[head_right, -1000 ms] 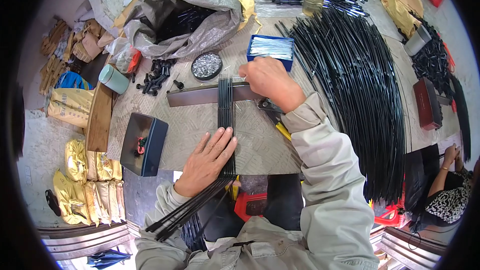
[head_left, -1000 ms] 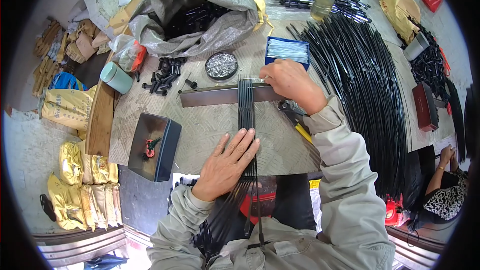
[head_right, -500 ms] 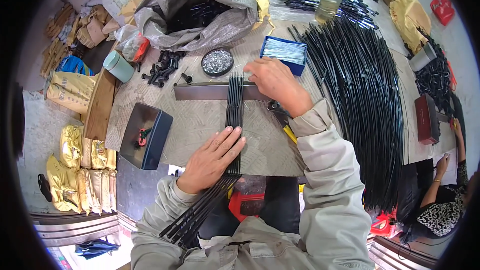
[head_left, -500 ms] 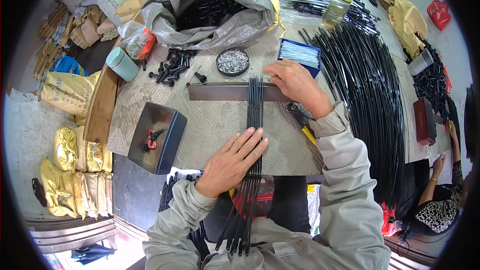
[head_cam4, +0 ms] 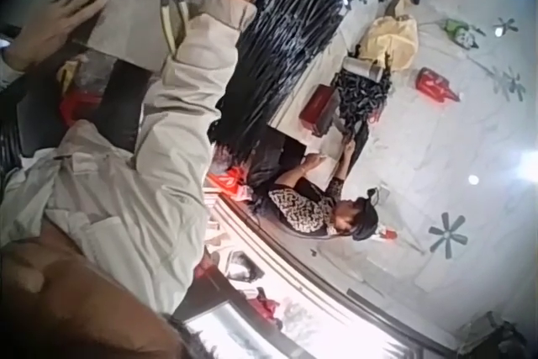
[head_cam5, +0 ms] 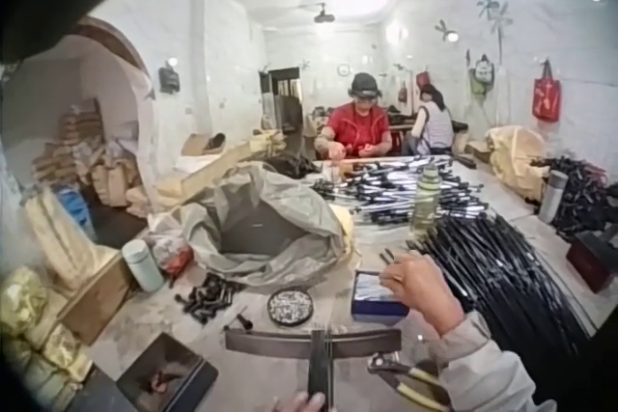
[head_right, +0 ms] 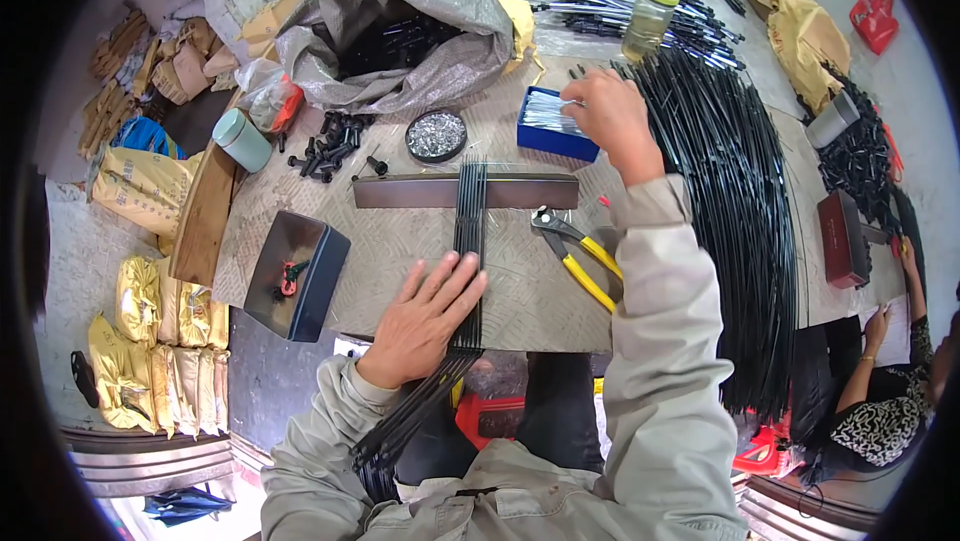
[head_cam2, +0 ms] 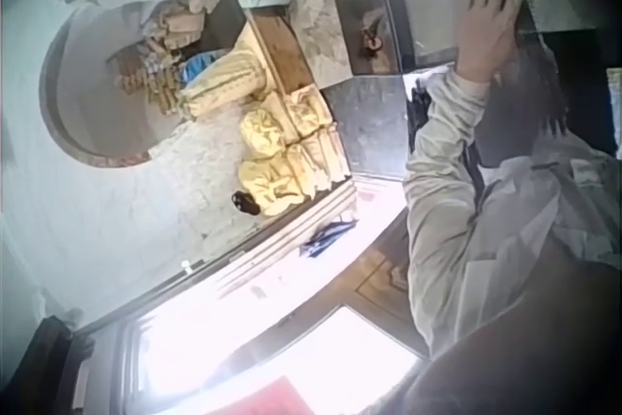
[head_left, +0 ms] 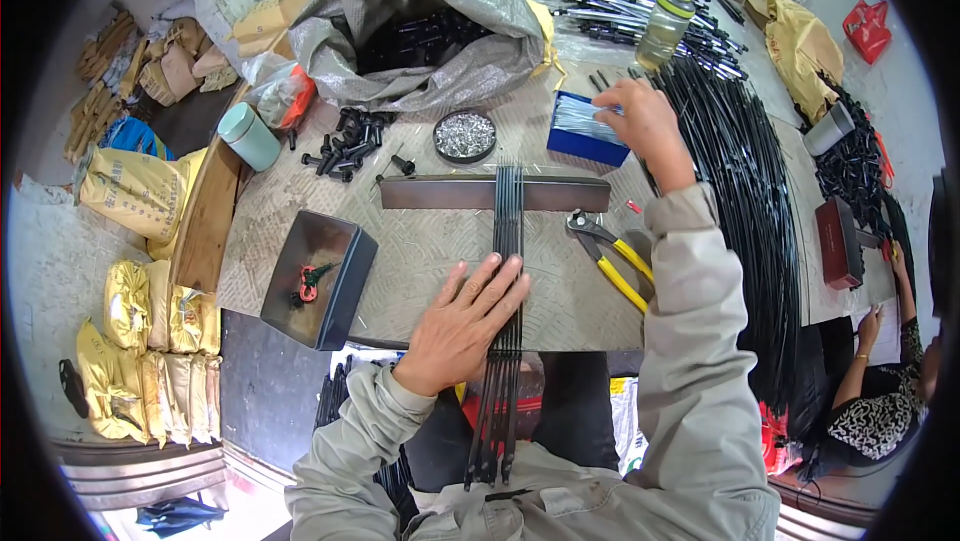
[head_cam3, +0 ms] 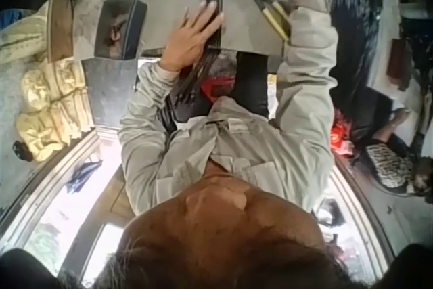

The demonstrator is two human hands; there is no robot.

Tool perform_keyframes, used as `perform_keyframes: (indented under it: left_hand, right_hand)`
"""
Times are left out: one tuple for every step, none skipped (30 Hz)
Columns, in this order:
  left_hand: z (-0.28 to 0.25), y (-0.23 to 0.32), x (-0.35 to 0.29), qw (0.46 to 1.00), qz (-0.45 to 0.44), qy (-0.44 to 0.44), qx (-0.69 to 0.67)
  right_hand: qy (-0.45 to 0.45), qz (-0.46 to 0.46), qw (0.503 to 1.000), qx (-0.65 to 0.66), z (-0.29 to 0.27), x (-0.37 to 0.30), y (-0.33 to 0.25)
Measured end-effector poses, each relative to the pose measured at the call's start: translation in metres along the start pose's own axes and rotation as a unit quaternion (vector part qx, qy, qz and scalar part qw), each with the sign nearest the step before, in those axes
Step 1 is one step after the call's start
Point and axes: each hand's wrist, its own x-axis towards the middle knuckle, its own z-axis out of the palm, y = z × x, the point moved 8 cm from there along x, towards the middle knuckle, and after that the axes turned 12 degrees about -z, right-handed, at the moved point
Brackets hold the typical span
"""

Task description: Assemble black rods into a central hub connector using pliers on a production floor.

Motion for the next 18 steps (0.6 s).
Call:
perform_keyframes:
  left_hand:
    - [0.002, -0.001, -0.001, 1.000, 0.004, -0.015, -0.014]
    - [0.006, -0.003, 0.000, 0.999, 0.010, -0.028, -0.028]
    - [0.008, -0.003, 0.001, 0.998, 0.016, -0.041, -0.043]
    - [0.007, -0.002, 0.000, 0.998, 0.018, -0.037, -0.042]
    - [0.008, -0.001, -0.003, 0.998, 0.018, -0.039, -0.049]
    - [0.009, 0.001, -0.007, 0.997, 0.018, -0.041, -0.056]
    - [0.009, 0.002, -0.011, 0.997, 0.017, -0.046, -0.062]
    - [0.008, 0.003, -0.012, 0.997, 0.019, -0.045, -0.062]
    - [0.006, 0.003, -0.012, 0.997, 0.018, -0.043, -0.062]
    - [0.005, 0.004, -0.011, 0.997, 0.016, -0.042, -0.063]
    - [0.004, 0.004, -0.010, 0.997, 0.015, -0.040, -0.064]
    - [0.002, 0.005, -0.010, 0.997, 0.018, -0.037, -0.064]
    - [0.001, 0.005, -0.012, 0.997, 0.015, -0.039, -0.066]
    - [0.001, 0.005, -0.012, 0.997, 0.012, -0.040, -0.069]
    - [0.001, 0.005, -0.012, 0.997, 0.009, -0.042, -0.072]
    - [0.000, 0.005, -0.010, 0.997, 0.010, -0.039, -0.073]
    - [-0.001, 0.005, -0.010, 0.996, 0.011, -0.038, -0.077]
    - [-0.001, 0.004, -0.010, 0.996, 0.011, -0.038, -0.081]
  right_hand:
    - [0.003, 0.001, 1.000, -0.004, 0.003, 0.001, 0.002]
    - [-0.036, -0.004, 0.999, -0.022, 0.015, 0.003, 0.005]
    - [-0.076, -0.008, 0.996, -0.040, 0.026, 0.004, 0.007]
    - [-0.115, -0.014, 0.992, -0.055, 0.032, 0.007, 0.007]
    - [-0.113, -0.015, 0.992, -0.059, 0.029, 0.009, 0.009]
    - [-0.094, -0.019, 0.994, -0.058, 0.024, 0.010, 0.011]
    - [-0.076, -0.022, 0.995, -0.054, 0.019, 0.010, 0.008]
    - [-0.058, -0.025, 0.997, -0.050, 0.016, 0.010, 0.006]
    - [-0.057, -0.024, 0.997, -0.055, 0.016, 0.009, 0.006]
    - [-0.073, -0.029, 0.996, -0.037, 0.023, 0.009, 0.004]
    - [-0.090, -0.035, 0.995, -0.019, 0.030, 0.009, 0.001]
    - [-0.107, -0.042, 0.993, -0.001, 0.035, 0.009, 0.001]
    - [-0.106, -0.042, 0.993, -0.004, 0.035, 0.010, 0.004]
    - [-0.100, -0.049, 0.994, 0.007, 0.033, 0.011, 0.005]
    - [-0.093, -0.057, 0.994, 0.019, 0.032, 0.012, 0.007]
    - [-0.088, -0.065, 0.994, 0.031, 0.031, 0.012, 0.009]
    - [-0.090, -0.066, 0.993, 0.031, 0.030, 0.013, 0.008]
    - [-0.078, -0.070, 0.994, 0.015, 0.027, 0.014, 0.007]
